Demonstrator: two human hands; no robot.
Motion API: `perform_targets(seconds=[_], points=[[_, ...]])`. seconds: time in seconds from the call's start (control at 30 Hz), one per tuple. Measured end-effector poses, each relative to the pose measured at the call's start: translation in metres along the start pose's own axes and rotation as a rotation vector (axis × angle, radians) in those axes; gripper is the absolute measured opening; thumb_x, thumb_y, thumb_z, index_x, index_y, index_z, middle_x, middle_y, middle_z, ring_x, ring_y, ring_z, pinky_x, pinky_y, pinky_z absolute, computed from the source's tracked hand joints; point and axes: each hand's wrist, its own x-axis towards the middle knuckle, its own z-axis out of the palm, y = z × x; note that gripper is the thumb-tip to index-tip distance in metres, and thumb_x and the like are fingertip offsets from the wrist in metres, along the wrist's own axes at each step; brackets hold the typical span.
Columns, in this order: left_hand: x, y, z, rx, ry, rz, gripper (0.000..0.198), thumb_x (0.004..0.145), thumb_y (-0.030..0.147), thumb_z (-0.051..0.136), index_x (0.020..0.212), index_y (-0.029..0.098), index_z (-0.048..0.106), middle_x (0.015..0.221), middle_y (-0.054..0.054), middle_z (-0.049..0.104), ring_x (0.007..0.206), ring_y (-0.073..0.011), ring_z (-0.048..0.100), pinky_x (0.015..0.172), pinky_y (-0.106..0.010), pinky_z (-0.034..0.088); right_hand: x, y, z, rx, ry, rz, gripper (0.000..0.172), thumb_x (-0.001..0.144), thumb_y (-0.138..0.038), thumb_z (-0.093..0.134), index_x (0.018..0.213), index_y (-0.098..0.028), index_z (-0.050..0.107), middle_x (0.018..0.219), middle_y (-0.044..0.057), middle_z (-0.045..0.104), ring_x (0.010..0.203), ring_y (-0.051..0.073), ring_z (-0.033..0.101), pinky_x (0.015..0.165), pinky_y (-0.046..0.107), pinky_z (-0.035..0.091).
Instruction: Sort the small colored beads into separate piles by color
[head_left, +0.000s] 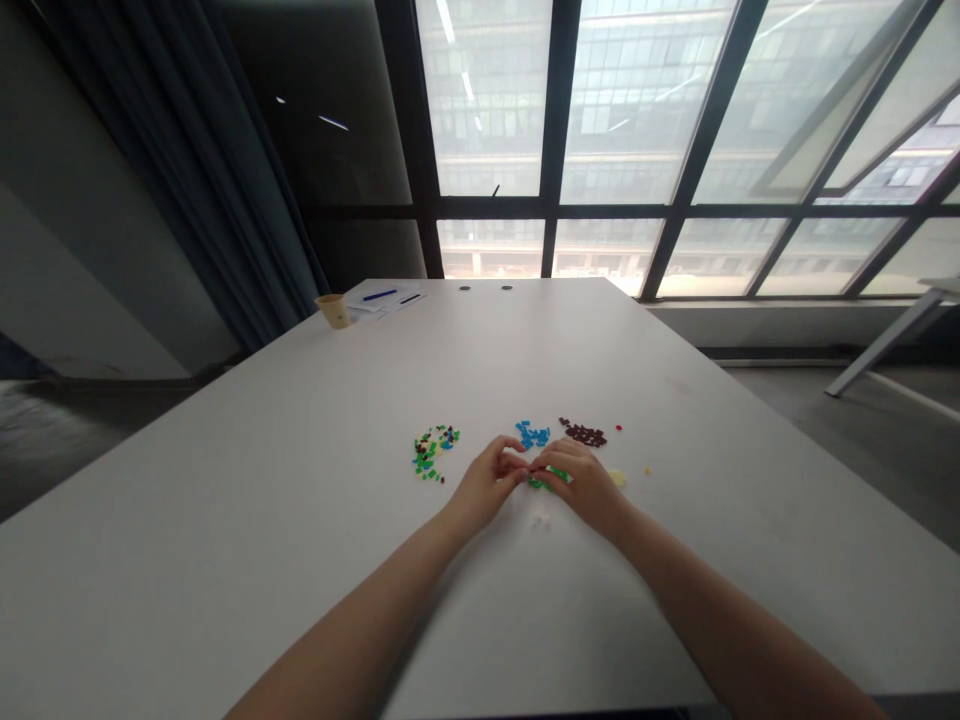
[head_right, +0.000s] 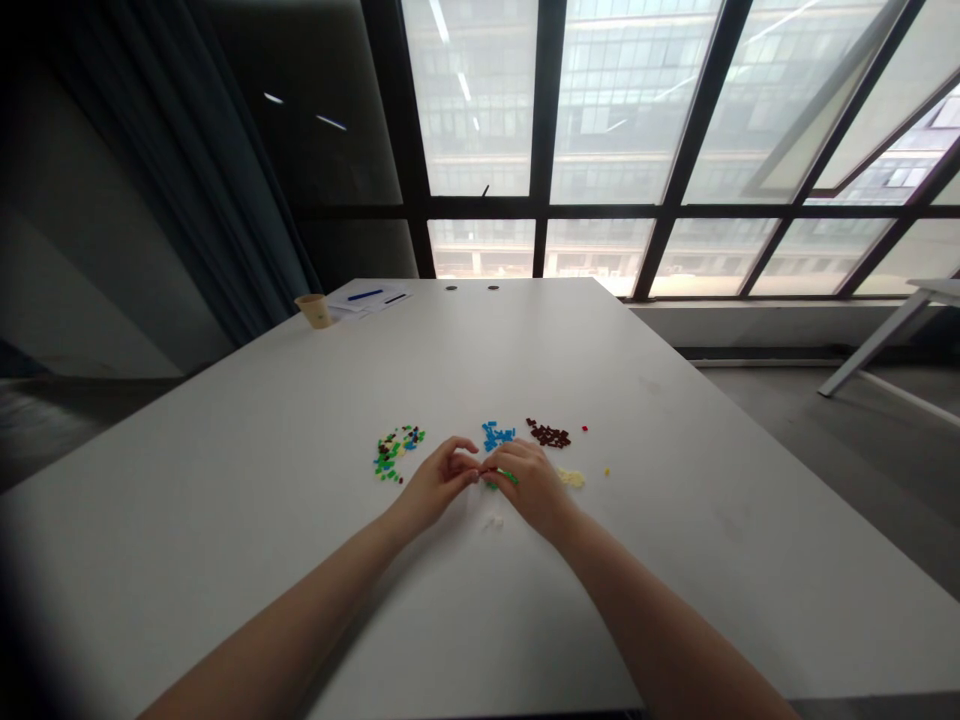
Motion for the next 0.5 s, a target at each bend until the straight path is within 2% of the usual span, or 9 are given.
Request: perform_targets(seconds=[0.13, 0.27, 0.37, 0.5], points=[[0.0, 0.0, 0.0, 0.003, 0.017, -0.031, 0.029, 0.073, 0.028, 0.059, 0.096, 0.019, 0.044, 0.081, -0.004, 0.063, 0.08, -0.0144, 0.059, 0.076, -0.029, 0.043, 0.001, 0.015, -0.017, -0.04, 0.095, 0.069, 0.01, 0.08, -0.023, 0.053, 0.076, -0.02, 0.062, 0.077, 0.003, 0.063, 0.076, 0.015, 0.055, 0.074, 0.029, 0.04], [0.001, 0.002, -0.005, 0.038, 0.05, -0.045, 0.031, 0.073, 0.03, 0.059, 0.098, 0.019, 0.045, 0.085, -0.005, 0.063, 0.083, -0.0152, 0.058, 0.077, -0.03, 0.042, -0.008, 0.057, -0.047, -0.176, 0.265, 0.306, 0.011, 0.077, -0.025, 0.054, 0.076, -0.018, 0.063, 0.075, 0.003, 0.06, 0.067, 0.014, 0.052, 0.065, 0.027, 0.041], [0.003, 0.004, -0.009, 0.027, 0.096, -0.049, 0.03, 0.071, 0.031, 0.06, 0.096, 0.019, 0.046, 0.084, -0.005, 0.063, 0.082, -0.0154, 0.058, 0.075, -0.029, 0.042, -0.019, 0.089, -0.057, -0.335, 0.238, 0.507, 0.011, 0.074, -0.025, 0.055, 0.072, -0.018, 0.064, 0.071, 0.002, 0.058, 0.061, 0.014, 0.05, 0.063, 0.027, 0.039], [0.004, 0.005, -0.013, 0.01, 0.148, -0.049, 0.03, 0.07, 0.03, 0.061, 0.094, 0.019, 0.047, 0.081, -0.004, 0.063, 0.078, -0.0146, 0.057, 0.071, -0.028, 0.042, -0.027, 0.11, -0.048, -0.413, 0.111, 0.632, 0.012, 0.072, -0.023, 0.055, 0.071, -0.018, 0.066, 0.072, 0.003, 0.058, 0.069, 0.015, 0.053, 0.068, 0.027, 0.039]])
